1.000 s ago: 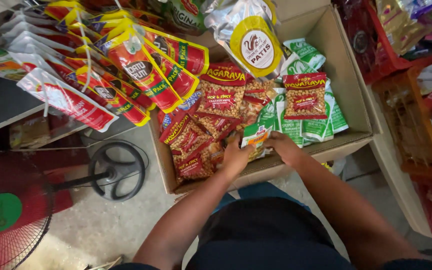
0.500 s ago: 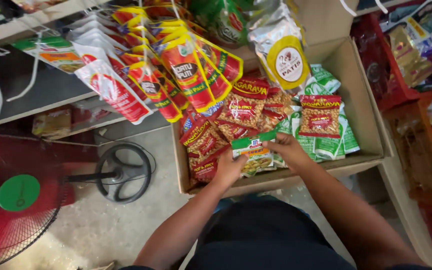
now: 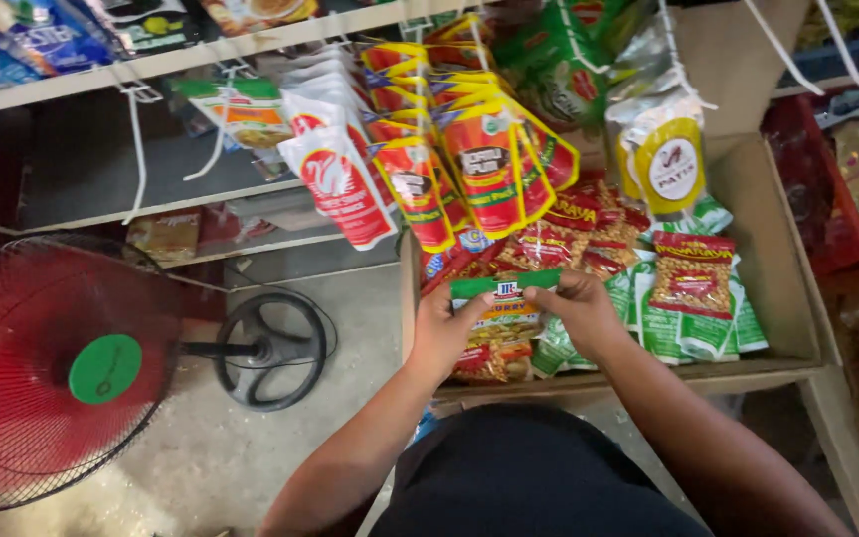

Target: Organizing and hanging condiment and snack packets onto retail display hooks.

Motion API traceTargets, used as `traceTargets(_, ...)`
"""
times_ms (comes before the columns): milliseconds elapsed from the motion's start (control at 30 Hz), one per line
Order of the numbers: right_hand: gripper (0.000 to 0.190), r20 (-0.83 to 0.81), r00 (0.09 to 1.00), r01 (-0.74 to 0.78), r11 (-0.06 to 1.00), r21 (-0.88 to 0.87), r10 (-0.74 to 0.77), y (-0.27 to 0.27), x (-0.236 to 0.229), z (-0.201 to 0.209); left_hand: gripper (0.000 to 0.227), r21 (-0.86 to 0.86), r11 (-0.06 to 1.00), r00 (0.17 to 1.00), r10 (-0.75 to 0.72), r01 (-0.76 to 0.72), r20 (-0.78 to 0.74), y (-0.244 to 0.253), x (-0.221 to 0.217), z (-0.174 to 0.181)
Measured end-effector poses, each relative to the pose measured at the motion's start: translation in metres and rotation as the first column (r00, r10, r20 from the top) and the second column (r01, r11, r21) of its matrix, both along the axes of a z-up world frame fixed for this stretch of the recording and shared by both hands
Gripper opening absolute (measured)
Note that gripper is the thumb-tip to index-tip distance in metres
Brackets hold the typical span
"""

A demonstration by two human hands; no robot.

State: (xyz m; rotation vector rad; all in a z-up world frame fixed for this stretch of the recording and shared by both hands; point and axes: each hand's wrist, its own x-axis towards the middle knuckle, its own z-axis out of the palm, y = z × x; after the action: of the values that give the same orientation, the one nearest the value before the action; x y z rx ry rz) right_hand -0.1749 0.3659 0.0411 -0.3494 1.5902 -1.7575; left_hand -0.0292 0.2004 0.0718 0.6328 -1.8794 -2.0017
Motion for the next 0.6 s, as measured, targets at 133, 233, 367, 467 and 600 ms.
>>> traceTargets(133, 0.014, -0.098, 0.994, -0.041, 0.997, 0.059, 0.047, -0.032, 0.019, 0.024, 0.027, 0.164, 0.979, 0.985, 0.137, -0.118, -0.109, -0.026, 0.017, 0.021)
traceTargets(233, 0.015, -0.068, 0.997, -0.039, 0.997, 0.071, 0.044, -0.059, 0.034, 0.037, 0.014, 0.212, 0.970, 0.977, 0.153, -0.120, -0.145, -0.051, 0.035, 0.021)
traceTargets(367, 0.015, -0.034, 0.995, -0.094, 0.994, -0.051, 0.092, -0.096, 0.052, 0.054, 0.012, 0.217, 0.964, 0.957, 0.198, -0.152, -0.209, -0.083, 0.056, 0.050)
traceTargets(467, 0.015, -0.087, 0.992, -0.101, 0.994, -0.046, 0.096, -0.134, 0.067, 0.075, 0.013, 0.169, 0.960, 0.947, 0.255, -0.223, -0.198, -0.110, 0.069, 0.074)
traceTargets(600, 0.016, -0.180, 0.978, -0.132, 0.983, -0.132, 0.107, -0.186, 0.084, 0.102, 0.015, 0.130, 0.931, 0.911, 0.362, -0.341, -0.199, -0.147, 0.082, 0.093)
